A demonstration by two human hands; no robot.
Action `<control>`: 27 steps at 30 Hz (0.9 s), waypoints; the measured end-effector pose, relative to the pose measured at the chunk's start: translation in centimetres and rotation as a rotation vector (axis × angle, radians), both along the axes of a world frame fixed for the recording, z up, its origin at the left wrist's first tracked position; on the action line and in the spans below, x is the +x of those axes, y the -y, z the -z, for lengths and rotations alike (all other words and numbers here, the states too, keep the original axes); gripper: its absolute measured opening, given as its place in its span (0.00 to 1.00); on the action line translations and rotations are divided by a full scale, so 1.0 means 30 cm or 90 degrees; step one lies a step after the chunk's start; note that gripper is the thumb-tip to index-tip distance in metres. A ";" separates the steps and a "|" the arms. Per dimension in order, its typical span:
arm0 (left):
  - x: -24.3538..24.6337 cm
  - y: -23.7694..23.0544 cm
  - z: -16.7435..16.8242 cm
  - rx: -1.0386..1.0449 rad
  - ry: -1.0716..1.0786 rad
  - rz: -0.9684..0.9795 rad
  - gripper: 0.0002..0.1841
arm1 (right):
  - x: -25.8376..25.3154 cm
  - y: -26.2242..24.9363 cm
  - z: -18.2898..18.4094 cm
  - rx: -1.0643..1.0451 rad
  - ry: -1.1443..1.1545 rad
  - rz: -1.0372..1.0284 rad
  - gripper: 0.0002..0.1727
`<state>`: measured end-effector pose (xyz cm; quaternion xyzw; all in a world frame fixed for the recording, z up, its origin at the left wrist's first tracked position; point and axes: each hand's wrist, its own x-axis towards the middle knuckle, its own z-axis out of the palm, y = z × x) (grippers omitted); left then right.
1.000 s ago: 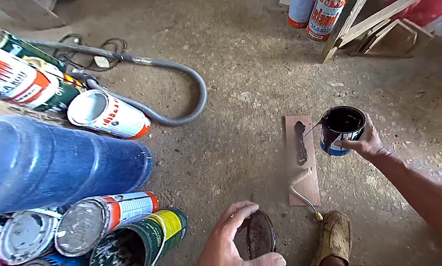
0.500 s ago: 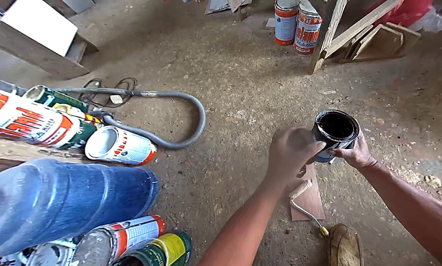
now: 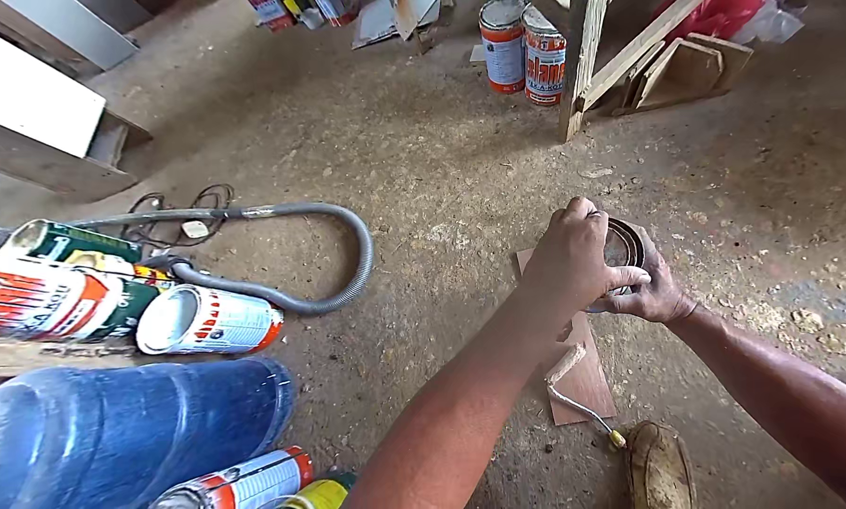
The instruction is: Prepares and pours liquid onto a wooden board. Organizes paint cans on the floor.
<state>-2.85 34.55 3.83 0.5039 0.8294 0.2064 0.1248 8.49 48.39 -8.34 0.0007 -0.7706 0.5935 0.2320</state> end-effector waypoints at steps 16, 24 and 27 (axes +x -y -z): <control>-0.012 0.383 0.066 -0.060 -0.013 -0.125 0.38 | -0.108 0.309 0.066 0.002 0.127 -0.148 0.69; -0.023 1.017 0.304 -0.081 0.077 -0.303 0.28 | -0.254 0.851 0.251 0.045 0.223 -0.353 0.71; -0.003 1.233 0.376 -0.075 0.123 -0.398 0.31 | -0.275 1.074 0.325 0.072 0.204 -0.403 0.72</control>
